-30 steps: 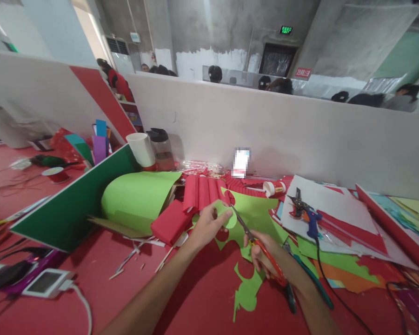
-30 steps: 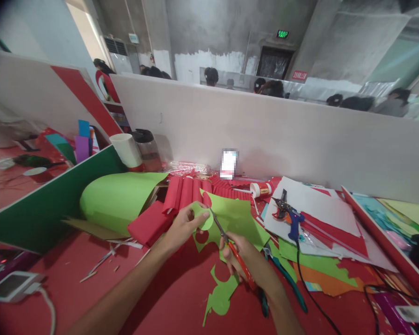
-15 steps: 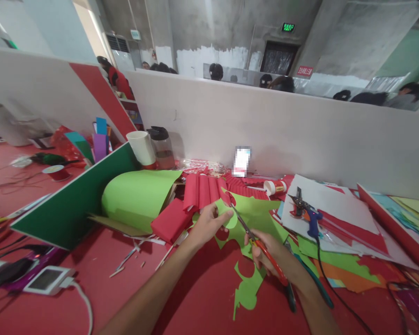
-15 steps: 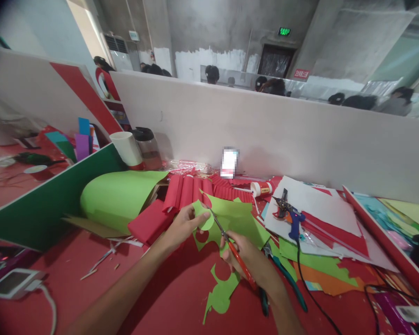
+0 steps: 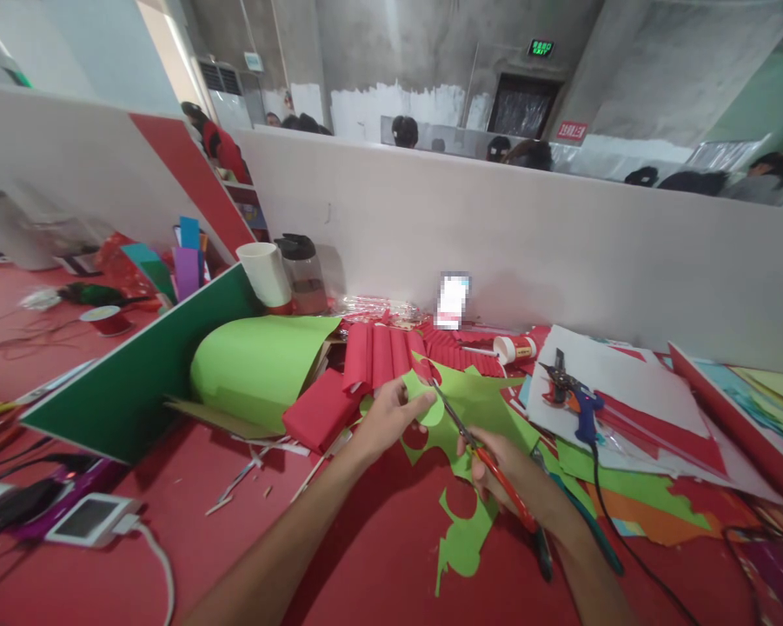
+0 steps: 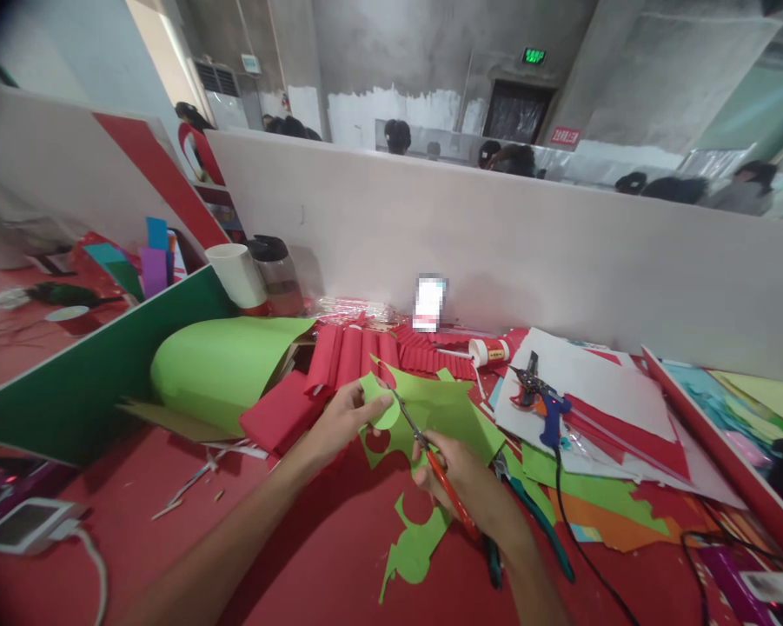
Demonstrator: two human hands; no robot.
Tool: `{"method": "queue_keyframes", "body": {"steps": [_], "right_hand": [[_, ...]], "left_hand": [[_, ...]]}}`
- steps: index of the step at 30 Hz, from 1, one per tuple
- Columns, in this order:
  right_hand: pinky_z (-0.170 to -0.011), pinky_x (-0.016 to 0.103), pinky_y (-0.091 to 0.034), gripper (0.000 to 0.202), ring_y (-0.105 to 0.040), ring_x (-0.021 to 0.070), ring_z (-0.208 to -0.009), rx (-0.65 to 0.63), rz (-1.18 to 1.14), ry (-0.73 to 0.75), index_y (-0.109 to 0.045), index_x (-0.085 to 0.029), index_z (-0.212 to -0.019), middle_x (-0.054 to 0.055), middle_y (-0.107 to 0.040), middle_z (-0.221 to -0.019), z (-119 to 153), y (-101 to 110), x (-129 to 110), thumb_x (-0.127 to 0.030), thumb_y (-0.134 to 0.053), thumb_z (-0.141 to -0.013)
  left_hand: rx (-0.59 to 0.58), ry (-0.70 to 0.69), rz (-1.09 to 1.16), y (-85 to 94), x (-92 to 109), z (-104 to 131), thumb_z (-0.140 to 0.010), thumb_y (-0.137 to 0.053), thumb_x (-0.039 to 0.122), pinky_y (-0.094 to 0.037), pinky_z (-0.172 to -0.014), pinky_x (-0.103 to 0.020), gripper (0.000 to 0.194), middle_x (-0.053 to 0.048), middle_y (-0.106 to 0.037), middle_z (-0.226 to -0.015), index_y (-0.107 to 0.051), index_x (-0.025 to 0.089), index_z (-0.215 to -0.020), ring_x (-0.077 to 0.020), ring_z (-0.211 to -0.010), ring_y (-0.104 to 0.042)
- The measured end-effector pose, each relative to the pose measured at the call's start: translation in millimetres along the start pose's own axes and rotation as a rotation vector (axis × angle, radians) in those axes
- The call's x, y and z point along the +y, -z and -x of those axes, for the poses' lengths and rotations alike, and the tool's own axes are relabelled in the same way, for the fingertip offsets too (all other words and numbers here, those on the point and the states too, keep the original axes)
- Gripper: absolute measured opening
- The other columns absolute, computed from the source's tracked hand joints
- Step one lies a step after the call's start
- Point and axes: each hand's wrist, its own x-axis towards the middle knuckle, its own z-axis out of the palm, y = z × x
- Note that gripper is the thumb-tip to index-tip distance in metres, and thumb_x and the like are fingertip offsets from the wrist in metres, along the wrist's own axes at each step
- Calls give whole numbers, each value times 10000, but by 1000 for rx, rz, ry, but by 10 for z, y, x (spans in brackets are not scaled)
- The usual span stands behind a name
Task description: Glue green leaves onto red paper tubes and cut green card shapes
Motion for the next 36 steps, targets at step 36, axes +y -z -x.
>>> {"method": "queue_keyframes", "body": {"steps": [36], "right_hand": [[-294,159,-349,516,-403,78,-272,8,-157,-131,-485,-215,-971,-92,-513,-450,-102,-59,7,-720,-514,-871]], "left_hand": [[114,-106,59,-62,-54,8,-760,-761,469,-450,-652,-255,349,19,-508,-773,-547,198,-809,-151,-732,-503]]}}
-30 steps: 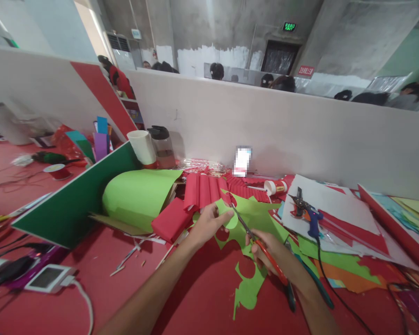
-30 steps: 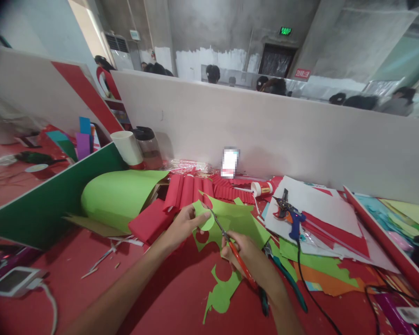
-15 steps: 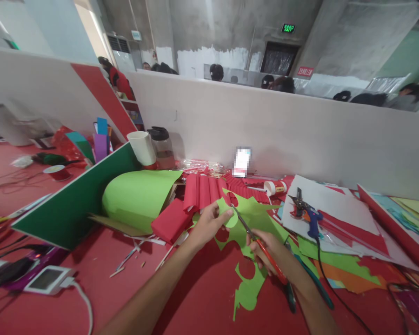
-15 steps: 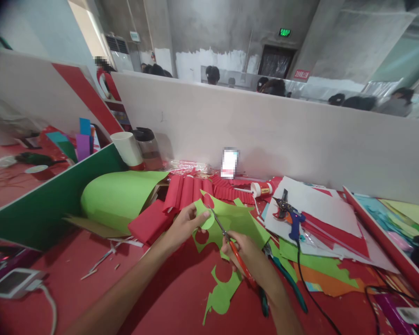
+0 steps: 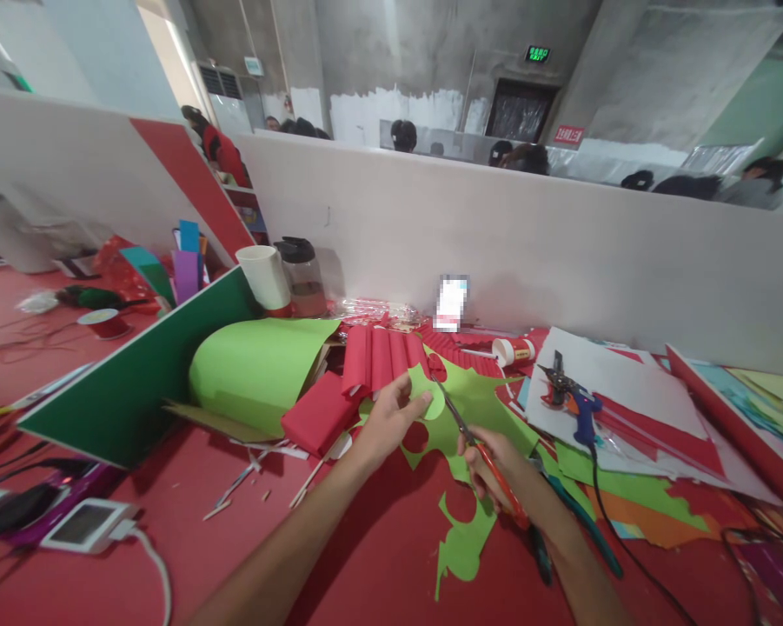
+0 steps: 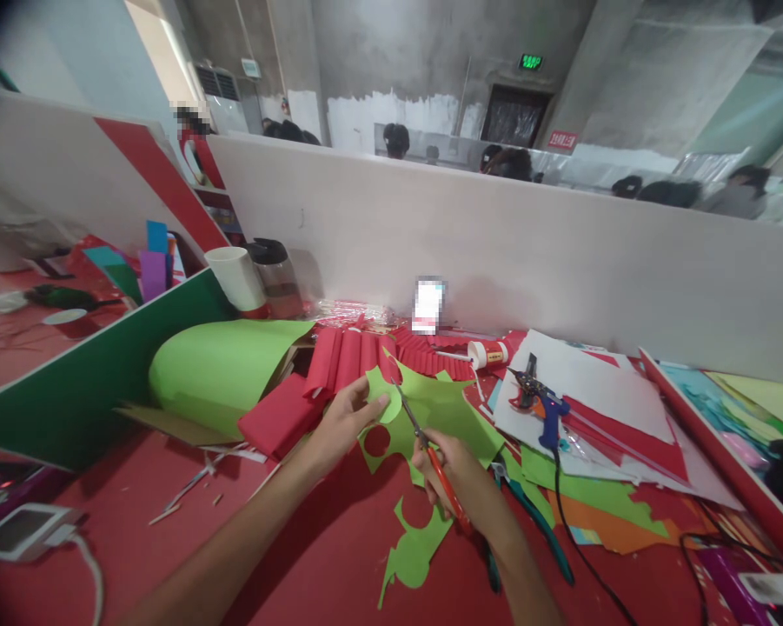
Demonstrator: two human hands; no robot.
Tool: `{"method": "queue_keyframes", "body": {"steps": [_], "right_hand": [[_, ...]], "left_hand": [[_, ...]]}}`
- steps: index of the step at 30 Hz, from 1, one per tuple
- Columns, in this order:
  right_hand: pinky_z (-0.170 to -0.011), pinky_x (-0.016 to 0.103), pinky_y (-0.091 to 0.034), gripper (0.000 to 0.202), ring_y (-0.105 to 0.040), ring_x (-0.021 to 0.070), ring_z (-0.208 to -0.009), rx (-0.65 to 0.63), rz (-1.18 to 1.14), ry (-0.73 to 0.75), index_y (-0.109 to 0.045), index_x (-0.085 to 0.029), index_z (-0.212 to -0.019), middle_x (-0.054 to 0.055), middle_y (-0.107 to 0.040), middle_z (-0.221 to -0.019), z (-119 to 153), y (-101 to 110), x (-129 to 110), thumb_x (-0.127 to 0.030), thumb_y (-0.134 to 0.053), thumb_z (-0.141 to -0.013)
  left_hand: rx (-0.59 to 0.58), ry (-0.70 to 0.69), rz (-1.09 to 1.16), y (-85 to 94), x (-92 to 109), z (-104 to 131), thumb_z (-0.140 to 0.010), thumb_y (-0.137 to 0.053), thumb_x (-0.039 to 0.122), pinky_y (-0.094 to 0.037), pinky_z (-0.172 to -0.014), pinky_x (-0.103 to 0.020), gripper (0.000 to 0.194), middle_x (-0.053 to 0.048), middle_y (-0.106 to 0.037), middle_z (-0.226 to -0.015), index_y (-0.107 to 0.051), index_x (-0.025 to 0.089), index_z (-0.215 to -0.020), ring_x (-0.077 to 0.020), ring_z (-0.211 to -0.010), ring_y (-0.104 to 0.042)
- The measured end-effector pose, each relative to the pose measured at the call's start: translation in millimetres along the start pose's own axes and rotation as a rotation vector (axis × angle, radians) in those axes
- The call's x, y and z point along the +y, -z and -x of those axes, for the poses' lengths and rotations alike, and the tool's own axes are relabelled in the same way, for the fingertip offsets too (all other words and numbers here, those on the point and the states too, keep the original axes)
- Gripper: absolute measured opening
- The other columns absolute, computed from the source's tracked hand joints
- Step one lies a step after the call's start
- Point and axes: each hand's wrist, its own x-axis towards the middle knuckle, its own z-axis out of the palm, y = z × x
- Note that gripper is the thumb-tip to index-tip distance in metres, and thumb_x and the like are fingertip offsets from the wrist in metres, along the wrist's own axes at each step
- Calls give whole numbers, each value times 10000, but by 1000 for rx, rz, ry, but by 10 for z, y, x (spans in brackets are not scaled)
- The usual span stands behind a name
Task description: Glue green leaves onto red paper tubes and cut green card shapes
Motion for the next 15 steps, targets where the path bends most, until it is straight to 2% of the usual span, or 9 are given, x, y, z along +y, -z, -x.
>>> {"method": "queue_keyframes", "body": {"steps": [4,8,10,15], "right_hand": [[-300,147,-324,400,-405,78,-311,45,31,15,-501,-217,-969,-91,-500,-461,25,-36,-72,-607,-552,-894],[-327,166,-332,351,-401,85,-364,42,102,71,-526,-207,-978,-77,-504,-500,55,-32,-117,-543,-574,-893],[-378,181,-352,340,-450,99,-413,50,137,111,-534,-201,-984,-64,-515,-537,53,-8,-98,-528,-575,-900],[-506,221,-412,325,-564,143,-531,46,232,177,-551,-201,-1012,-30,-579,-619,45,65,-27,-510,-582,-918]], "left_hand": [[48,-27,-23,6,-9,-18,-747,-771,455,-389,-590,-225,407,52,-416,-700,-449,208,-727,-113,-648,-435],[0,-7,3,22,-25,-41,-752,-772,449,-425,-628,-240,363,24,-525,-758,-519,202,-834,-138,-704,-516],[-27,1,10,30,-27,-48,-754,-775,442,-438,-646,-247,361,9,-566,-797,-542,199,-885,-151,-736,-546],[-68,-22,-4,45,-24,-50,-776,-770,416,-419,-637,-231,349,17,-548,-810,-526,199,-896,-134,-742,-526]]}}
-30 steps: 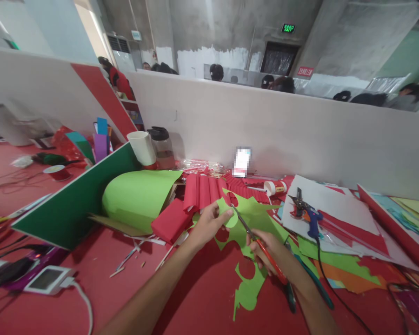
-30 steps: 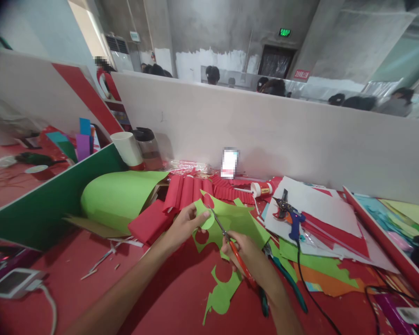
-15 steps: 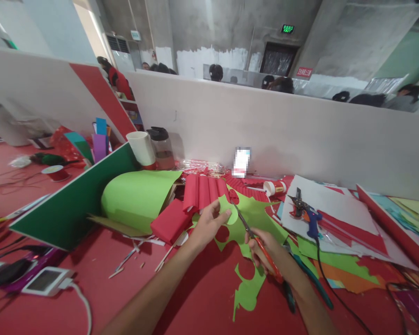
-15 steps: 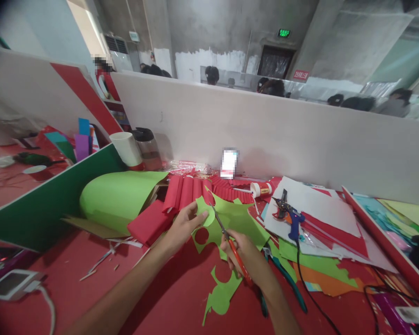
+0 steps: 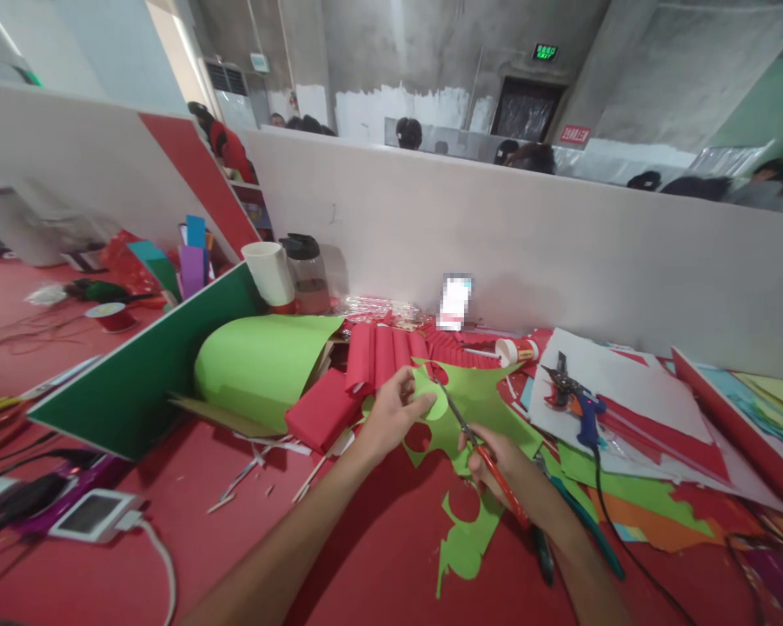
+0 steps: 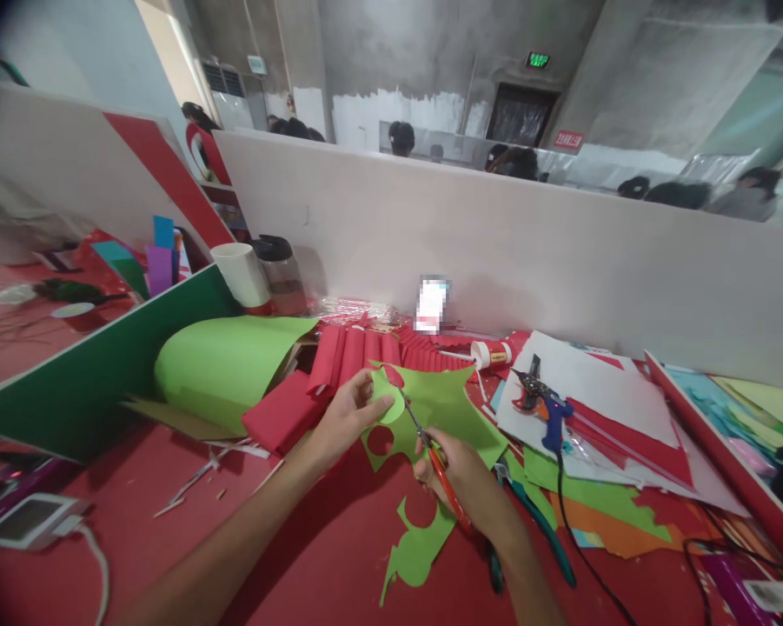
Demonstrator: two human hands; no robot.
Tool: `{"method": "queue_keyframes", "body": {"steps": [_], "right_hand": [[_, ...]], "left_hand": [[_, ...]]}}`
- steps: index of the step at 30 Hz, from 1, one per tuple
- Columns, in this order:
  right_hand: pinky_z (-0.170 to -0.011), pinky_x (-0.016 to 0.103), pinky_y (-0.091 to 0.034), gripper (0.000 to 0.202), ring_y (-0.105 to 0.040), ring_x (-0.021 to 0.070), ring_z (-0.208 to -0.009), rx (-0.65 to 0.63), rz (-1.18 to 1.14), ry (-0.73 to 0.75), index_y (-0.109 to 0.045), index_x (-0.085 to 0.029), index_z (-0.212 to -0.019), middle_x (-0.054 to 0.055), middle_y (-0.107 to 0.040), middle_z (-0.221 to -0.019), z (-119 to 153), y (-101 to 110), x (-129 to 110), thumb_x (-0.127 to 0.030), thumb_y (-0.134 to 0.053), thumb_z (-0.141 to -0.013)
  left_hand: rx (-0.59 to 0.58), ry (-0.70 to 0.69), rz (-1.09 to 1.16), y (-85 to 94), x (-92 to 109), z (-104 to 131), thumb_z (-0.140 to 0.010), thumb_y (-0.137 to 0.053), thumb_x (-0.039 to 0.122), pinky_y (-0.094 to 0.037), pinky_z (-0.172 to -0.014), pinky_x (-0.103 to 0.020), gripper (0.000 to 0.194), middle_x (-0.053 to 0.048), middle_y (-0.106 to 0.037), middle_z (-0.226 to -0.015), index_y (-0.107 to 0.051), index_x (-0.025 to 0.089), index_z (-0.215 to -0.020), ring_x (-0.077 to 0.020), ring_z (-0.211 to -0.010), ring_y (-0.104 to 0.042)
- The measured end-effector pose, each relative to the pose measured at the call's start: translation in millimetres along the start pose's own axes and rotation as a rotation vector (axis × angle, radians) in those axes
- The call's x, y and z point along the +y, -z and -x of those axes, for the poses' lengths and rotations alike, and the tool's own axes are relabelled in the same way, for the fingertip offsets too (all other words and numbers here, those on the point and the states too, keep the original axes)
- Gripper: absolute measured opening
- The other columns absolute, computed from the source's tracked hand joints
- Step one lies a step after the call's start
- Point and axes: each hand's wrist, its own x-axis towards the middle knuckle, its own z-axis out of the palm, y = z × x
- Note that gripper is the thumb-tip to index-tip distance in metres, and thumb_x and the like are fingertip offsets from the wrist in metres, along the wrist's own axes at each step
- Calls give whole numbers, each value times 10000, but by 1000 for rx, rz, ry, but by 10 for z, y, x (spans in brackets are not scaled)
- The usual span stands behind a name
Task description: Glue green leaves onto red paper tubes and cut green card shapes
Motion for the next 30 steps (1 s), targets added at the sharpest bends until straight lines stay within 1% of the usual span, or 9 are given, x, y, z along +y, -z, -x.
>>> {"method": "queue_keyframes", "body": {"steps": [4,7,9,15,19,22,26,30], "right_hand": [[-472,213,-394,349,-560,142,-519,-7,-9,-19,-555,-206,-1043,-26,-594,-641,5,16,29,-530,-588,-915],[-480,214,-409,371,-561,142,-514,-8,-7,-23,-562,-203,-1048,-27,-587,-621,13,25,31,-548,-585,-916],[-477,211,-415,406,-558,140,-510,-17,-9,-11,-564,-194,-1054,-27,-577,-605,22,34,20,-579,-563,-923],[-326,178,-348,506,-412,98,-362,-45,-61,-69,-538,-198,-1062,-72,-488,-518,37,24,-17,-682,-499,-918],[-304,158,-350,509,-422,96,-365,-42,-96,-70,-532,-200,-1045,-80,-460,-513,29,3,-21,-692,-491,-918],[-299,145,-349,479,-412,84,-352,-35,-111,-85,-525,-200,-1023,-87,-453,-508,22,-3,-18,-667,-507,-921],[-287,147,-355,452,-436,91,-355,-43,-134,-115,-519,-206,-1002,-93,-439,-517,9,-8,0,-643,-560,-896],[-286,155,-349,456,-457,104,-366,-35,-132,-130,-521,-208,-1003,-85,-446,-524,1,-6,21,-655,-515,-911]], "left_hand": [[2,-18,-16,9,-5,-1,-787,-771,413,-402,-633,-220,365,45,-470,-772,-487,206,-888,-115,-712,-488],[-49,-27,4,10,-1,-2,-796,-765,429,-419,-652,-232,375,35,-498,-785,-488,208,-918,-125,-726,-513],[-72,-20,16,6,12,0,-797,-763,441,-417,-639,-230,382,36,-504,-781,-489,209,-929,-121,-707,-508],[-75,-22,59,-9,52,2,-786,-773,437,-364,-565,-200,404,75,-403,-737,-451,216,-891,-78,-612,-405],[-44,-17,28,-9,56,8,-771,-780,453,-347,-555,-200,422,81,-349,-725,-450,217,-890,-77,-604,-374],[-37,-18,11,-6,49,13,-784,-765,462,-350,-560,-204,417,77,-347,-730,-446,215,-892,-77,-606,-370],[-28,-14,-15,2,22,9,-786,-764,460,-353,-569,-204,427,72,-354,-732,-426,216,-883,-84,-631,-403],[-25,-6,5,9,-1,-2,-780,-769,451,-337,-552,-201,431,83,-345,-713,-421,220,-887,-76,-601,-388]]}}
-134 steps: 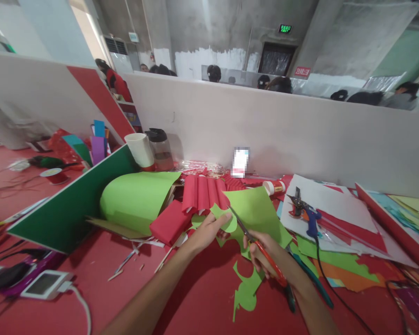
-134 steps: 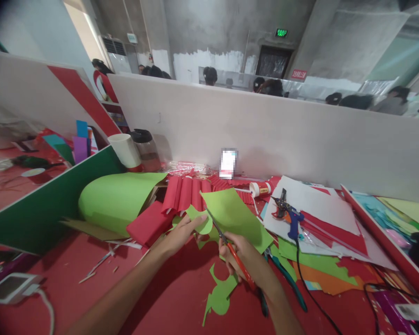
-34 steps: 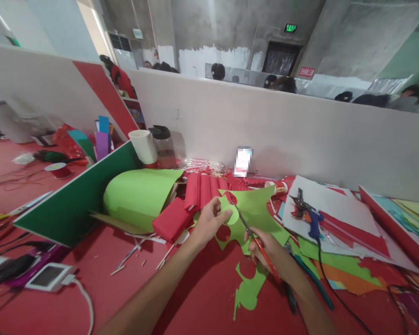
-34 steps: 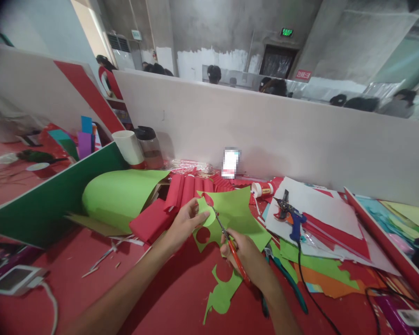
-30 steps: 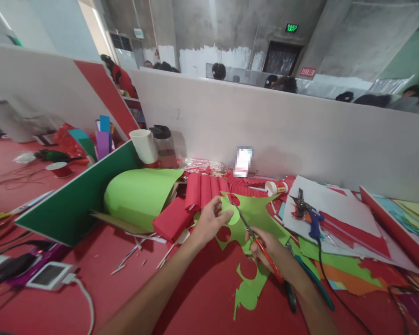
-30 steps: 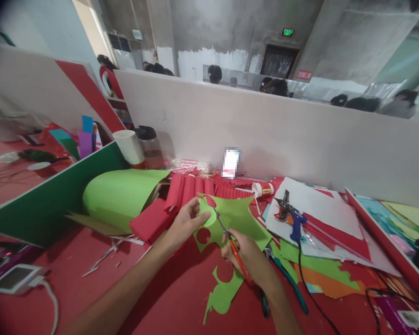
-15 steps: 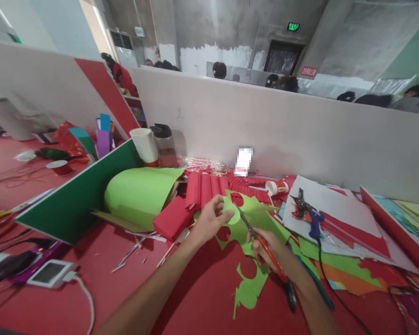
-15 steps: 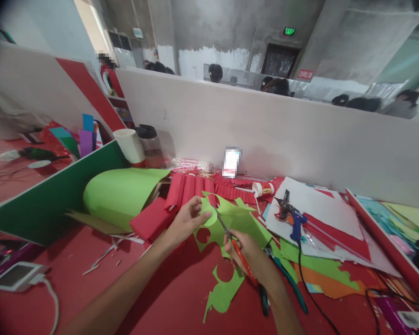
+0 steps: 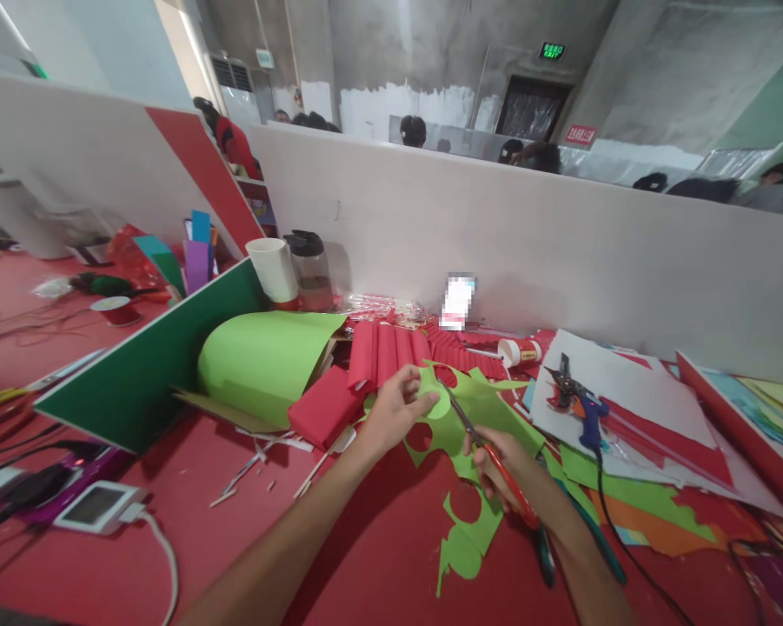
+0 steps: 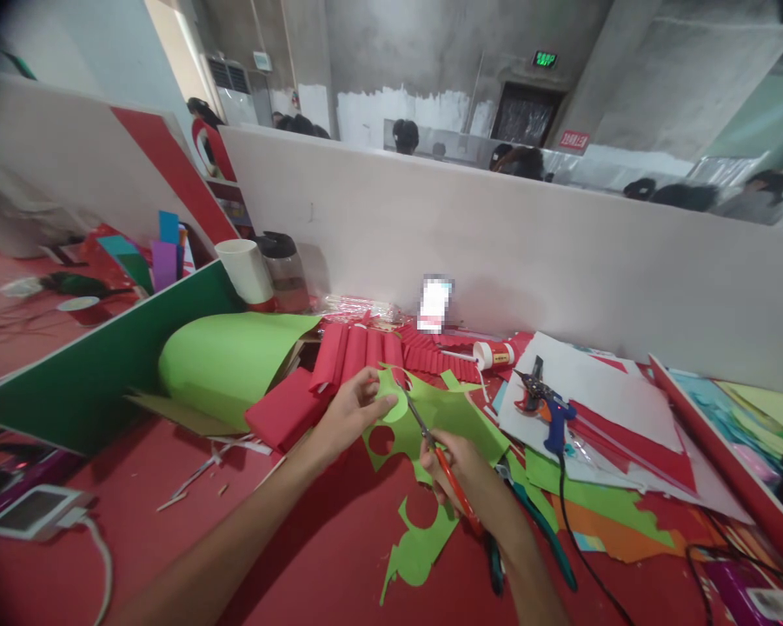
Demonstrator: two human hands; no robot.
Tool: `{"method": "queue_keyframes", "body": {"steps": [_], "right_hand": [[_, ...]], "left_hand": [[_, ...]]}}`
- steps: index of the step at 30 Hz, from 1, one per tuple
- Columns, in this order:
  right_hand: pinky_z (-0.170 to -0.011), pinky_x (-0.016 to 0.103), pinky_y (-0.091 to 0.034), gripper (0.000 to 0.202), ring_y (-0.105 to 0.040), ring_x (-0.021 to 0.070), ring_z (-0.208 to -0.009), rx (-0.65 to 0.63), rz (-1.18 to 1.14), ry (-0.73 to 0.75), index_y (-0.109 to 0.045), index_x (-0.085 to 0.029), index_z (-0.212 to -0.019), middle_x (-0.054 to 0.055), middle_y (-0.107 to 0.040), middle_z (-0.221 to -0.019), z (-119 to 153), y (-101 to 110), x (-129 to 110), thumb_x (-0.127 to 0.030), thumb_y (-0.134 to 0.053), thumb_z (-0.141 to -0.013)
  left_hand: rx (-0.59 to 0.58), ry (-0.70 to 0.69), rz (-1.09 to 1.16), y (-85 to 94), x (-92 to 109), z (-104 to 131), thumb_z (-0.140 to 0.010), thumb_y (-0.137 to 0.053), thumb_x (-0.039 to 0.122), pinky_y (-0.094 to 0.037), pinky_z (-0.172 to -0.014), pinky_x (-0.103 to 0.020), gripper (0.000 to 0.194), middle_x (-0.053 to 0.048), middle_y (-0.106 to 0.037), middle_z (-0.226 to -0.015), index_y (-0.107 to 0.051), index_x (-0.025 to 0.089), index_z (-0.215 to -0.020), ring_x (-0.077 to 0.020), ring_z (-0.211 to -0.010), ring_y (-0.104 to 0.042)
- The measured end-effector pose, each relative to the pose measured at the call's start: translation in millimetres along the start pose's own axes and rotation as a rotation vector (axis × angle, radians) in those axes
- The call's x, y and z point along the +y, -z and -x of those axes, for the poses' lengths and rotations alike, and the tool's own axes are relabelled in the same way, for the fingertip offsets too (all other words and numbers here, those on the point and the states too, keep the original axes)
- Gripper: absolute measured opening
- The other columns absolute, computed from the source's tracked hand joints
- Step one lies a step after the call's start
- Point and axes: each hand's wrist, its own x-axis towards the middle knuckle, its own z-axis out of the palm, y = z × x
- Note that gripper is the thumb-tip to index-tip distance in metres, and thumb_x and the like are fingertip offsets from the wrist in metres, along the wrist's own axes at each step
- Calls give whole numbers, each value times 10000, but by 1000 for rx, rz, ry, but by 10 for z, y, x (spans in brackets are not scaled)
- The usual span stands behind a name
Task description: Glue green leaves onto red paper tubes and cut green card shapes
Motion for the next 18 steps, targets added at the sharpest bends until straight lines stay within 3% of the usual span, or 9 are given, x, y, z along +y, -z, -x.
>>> {"method": "queue_keyframes", "body": {"steps": [10,18], "right_hand": [[-466,193,-388,267,-509,110,-487,15,156,110,-577,-183,-1040,-49,-549,-597,60,76,-45,-425,-572,-927],[-454,188,-319,274,-408,91,-482,2,194,86,-587,-188,-1000,-70,-475,-583,114,106,-165,-456,-578,-947]], "left_hand": [[-18,90,45,10,65,6,-760,-772,365,-341,-526,-193,398,97,-351,-698,-441,221,-929,-67,-569,-395],[-37,145,48,28,105,23,-732,-790,348,-377,-551,-202,438,98,-369,-702,-467,215,-996,-73,-586,-426]]}}
